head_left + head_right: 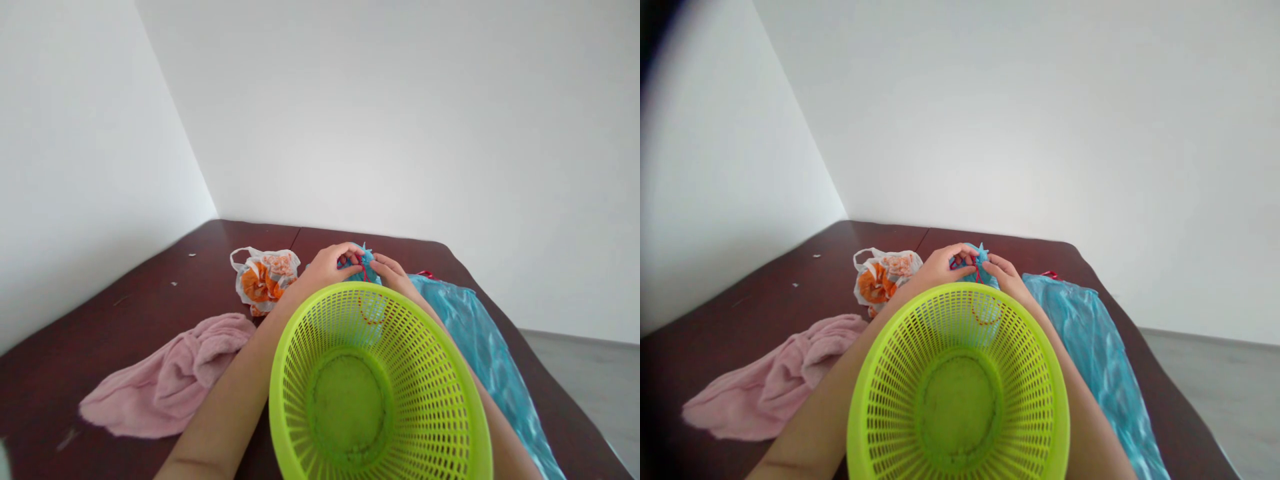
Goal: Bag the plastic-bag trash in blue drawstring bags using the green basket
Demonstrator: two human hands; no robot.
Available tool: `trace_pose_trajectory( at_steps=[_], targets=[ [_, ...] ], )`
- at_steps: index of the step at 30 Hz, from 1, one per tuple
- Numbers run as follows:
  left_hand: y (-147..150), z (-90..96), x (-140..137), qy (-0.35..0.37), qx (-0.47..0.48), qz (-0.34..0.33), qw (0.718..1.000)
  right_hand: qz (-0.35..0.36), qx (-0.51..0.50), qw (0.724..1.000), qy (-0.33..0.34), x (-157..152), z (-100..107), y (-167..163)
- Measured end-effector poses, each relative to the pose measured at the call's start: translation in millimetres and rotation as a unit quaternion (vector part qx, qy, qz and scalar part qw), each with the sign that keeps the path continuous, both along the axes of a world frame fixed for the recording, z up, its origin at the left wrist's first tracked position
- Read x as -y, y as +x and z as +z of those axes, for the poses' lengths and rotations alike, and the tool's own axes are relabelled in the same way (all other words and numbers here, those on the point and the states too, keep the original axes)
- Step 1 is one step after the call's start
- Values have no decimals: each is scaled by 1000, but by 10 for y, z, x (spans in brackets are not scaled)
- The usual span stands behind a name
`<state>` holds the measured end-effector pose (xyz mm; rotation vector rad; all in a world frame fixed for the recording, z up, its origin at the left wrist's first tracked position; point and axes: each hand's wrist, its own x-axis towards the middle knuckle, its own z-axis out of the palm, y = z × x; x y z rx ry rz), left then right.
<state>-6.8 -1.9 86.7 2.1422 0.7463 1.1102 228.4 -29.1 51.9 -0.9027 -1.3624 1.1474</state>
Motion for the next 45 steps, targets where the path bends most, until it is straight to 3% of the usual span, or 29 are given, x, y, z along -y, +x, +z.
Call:
trace_pose_trajectory(
  at_steps=[5, 10, 19, 22, 26, 28, 34, 39, 45],
  targets=[
    [1, 25, 49, 4, 15, -24, 1000, 9, 5, 1000, 9, 40, 49, -62],
    [-34, -6, 33, 27, 14, 26, 999, 17, -48, 999, -13, 34, 60, -77],
    [-80, 57, 58, -2, -31, 36, 999, 57, 5, 998, 1, 90, 79, -108],
    [-74, 63, 62, 11, -11, 33, 999, 24, 24, 999, 34, 22, 32, -128],
    [-45, 49, 47, 40, 4, 38, 998, -131, 46, 979, 147, -67, -21, -128],
    [-27, 47, 45, 56, -2, 54, 997, -171, 65, 965, 187, -72, -18, -105],
    [11, -17, 26, 94, -13, 69, 993, -131, 132, 963, 194, -30, 8, -37],
    [25, -80, -11, 130, 10, 120, 984, -120, 125, 971, 166, -60, -14, -77],
    [6, -32, 12, 115, -7, 142, 983, -122, 111, 972, 165, 19, 79, -95]
  ],
)
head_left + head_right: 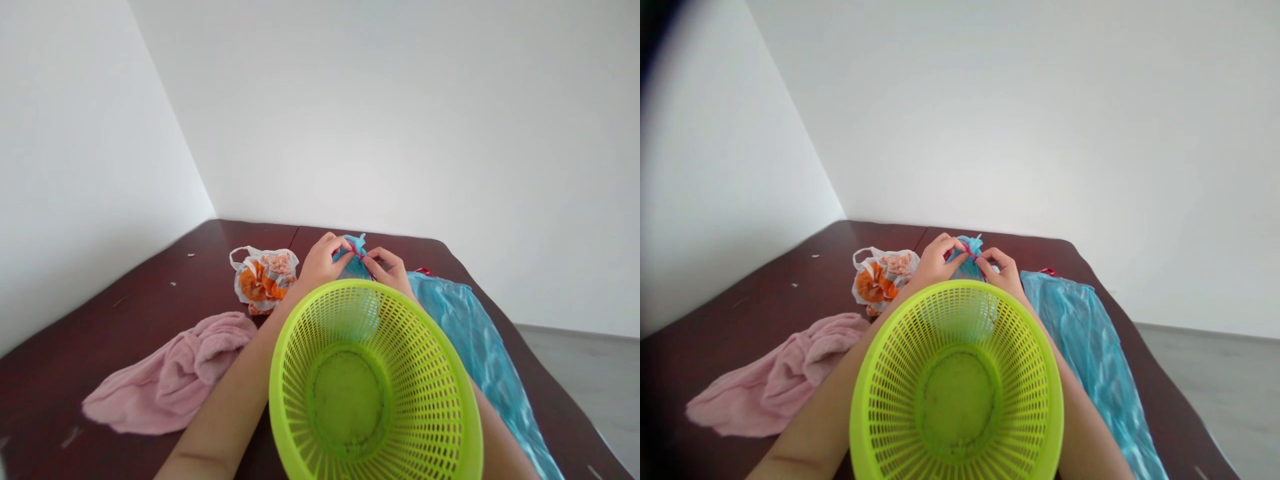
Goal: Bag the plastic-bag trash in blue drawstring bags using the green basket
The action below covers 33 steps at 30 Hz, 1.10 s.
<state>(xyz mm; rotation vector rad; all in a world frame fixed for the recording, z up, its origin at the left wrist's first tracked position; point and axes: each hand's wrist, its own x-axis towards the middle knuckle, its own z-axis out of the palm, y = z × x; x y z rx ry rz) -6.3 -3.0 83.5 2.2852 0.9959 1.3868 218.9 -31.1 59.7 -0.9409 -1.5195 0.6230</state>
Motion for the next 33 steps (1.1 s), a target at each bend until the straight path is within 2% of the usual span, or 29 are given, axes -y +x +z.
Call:
trace_pose_trajectory(
  at_steps=[10, 15, 17, 19, 21, 23, 25, 30, 33],
  targets=[
    [-51, -49, -80, 3, 59, 100, 993, -57, -101, 993, -10, 2, 10, 32],
    [-129, -27, -183, -45, 120, 141, 982, -82, -154, 984, -24, -38, 2, 84],
    [-144, 0, -190, -71, 132, 134, 980, -83, -152, 985, -23, -29, 19, 98],
    [-152, 41, -154, -67, 139, 123, 980, -76, -148, 986, -21, -8, 45, 99],
    [-157, 95, -75, -23, 128, 97, 987, -60, -140, 988, -21, 15, 72, 89],
    [-160, 152, 20, 34, 78, 52, 995, -39, -134, 990, -23, 28, 87, 73],
    [-153, 187, 93, 61, 19, 8, 998, -21, -128, 991, -26, 29, 87, 54],
    [-89, 135, 60, 10, -51, -30, 998, 37, -110, 993, -39, 16, 67, 8],
    [-58, 95, 9, -19, -57, -65, 996, 73, -93, 992, -38, 24, 66, -2]
  ],
)
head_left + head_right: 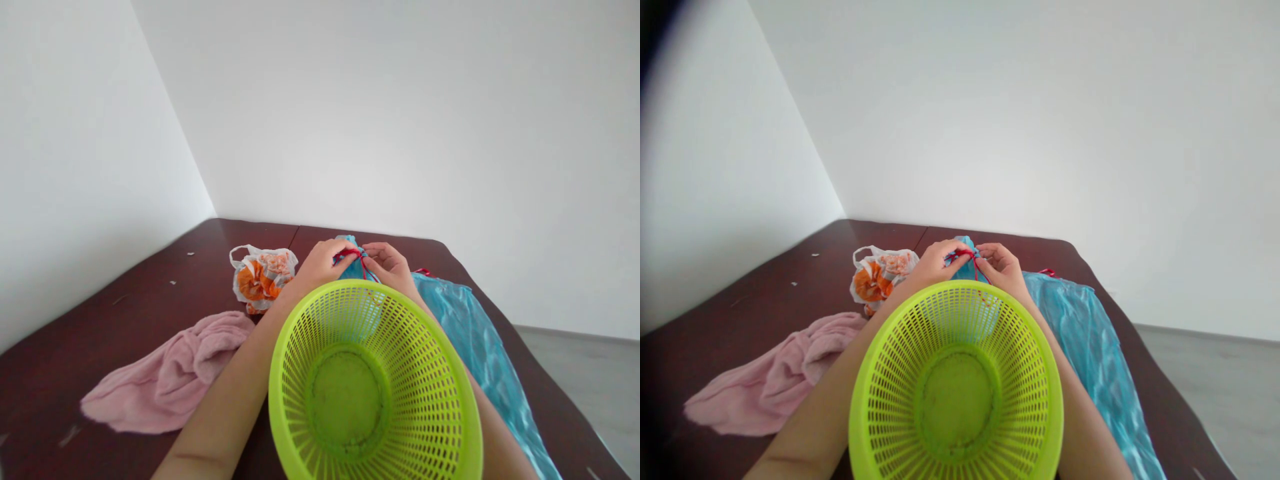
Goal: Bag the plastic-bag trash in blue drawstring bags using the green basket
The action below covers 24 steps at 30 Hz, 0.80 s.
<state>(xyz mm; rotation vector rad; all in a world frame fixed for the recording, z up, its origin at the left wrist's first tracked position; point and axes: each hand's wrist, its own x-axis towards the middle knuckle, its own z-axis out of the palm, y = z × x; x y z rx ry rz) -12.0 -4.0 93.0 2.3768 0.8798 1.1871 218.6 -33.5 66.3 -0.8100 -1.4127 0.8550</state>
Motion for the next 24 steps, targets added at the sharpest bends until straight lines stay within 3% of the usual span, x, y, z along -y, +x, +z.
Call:
trace_pose_trajectory(
  at_steps=[10, 18, 24],
  targets=[
    [-4, 103, 141, -132, 27, -83, 987, -7, 42, 999, -21, 51, 21, 11],
    [-32, 30, 41, -51, 32, -14, 998, -64, 59, 996, -9, 58, 47, 7],
    [-31, 27, 38, -42, 30, 2, 999, -47, 25, 998, -46, 61, 89, 53]
  ],
)
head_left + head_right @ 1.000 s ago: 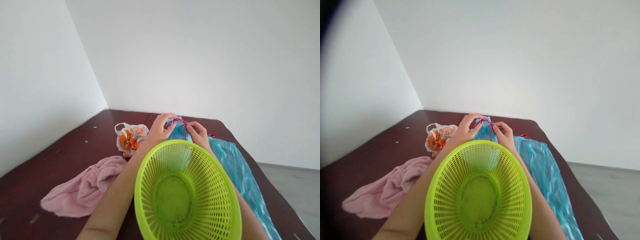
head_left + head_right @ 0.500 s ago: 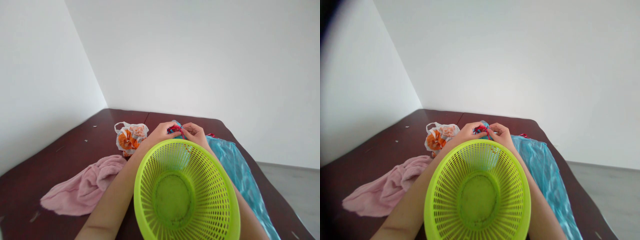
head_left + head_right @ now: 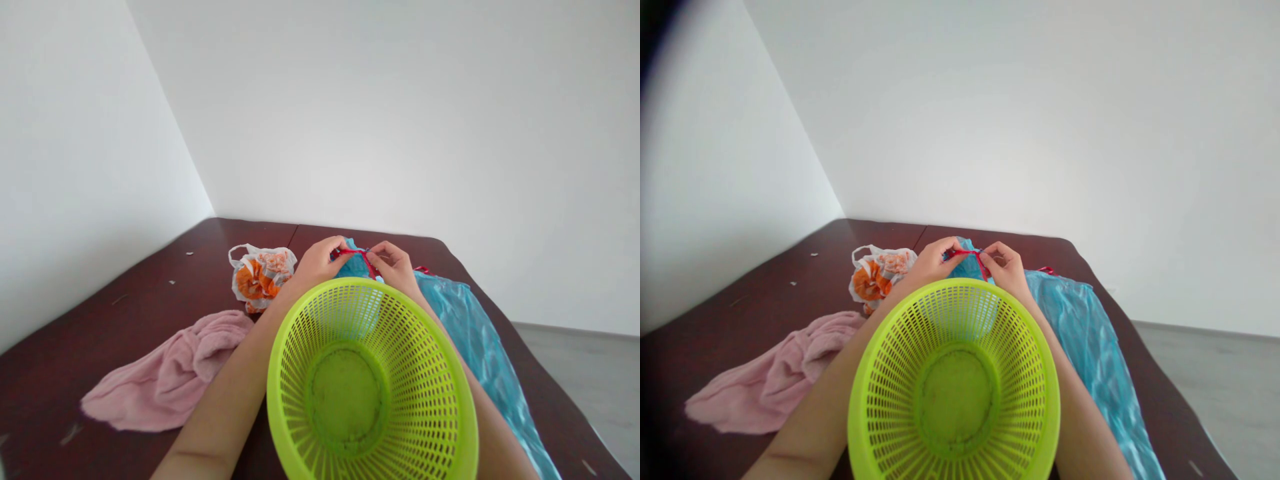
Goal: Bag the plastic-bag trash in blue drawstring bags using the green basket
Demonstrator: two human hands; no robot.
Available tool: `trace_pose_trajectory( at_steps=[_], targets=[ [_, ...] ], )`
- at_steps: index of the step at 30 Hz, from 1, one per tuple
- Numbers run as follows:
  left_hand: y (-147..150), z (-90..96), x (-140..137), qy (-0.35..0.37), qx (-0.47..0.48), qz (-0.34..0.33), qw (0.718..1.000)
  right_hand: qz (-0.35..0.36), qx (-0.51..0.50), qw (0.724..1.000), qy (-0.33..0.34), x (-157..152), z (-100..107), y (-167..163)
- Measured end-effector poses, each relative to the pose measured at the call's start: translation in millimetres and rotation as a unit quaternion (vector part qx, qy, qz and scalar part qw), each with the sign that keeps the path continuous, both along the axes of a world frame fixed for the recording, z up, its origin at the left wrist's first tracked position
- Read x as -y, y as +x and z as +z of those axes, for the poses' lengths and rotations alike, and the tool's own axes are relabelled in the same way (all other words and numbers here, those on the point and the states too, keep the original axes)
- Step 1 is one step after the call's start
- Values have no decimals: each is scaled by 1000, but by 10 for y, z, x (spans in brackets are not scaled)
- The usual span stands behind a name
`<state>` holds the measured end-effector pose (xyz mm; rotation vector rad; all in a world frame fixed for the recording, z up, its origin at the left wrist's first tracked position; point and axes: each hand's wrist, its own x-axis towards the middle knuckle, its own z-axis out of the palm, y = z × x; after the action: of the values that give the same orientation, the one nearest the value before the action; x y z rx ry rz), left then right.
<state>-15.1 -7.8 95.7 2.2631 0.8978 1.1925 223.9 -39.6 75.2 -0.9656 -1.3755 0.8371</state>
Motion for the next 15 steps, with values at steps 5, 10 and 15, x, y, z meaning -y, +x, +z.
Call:
trace_pose_trajectory(
  at_steps=[5, 10, 15],
  targets=[
    [11, -14, -16, -29, 23, 60, 998, -10, -17, 999, -33, -30, -27, -19],
    [6, 26, 12, -31, 45, 29, 998, -76, 7, 996, 44, -3, -36, -85],
    [2, 6, -18, -45, 55, 3, 998, -43, 66, 987, 139, 38, 10, -32]
  ],
)
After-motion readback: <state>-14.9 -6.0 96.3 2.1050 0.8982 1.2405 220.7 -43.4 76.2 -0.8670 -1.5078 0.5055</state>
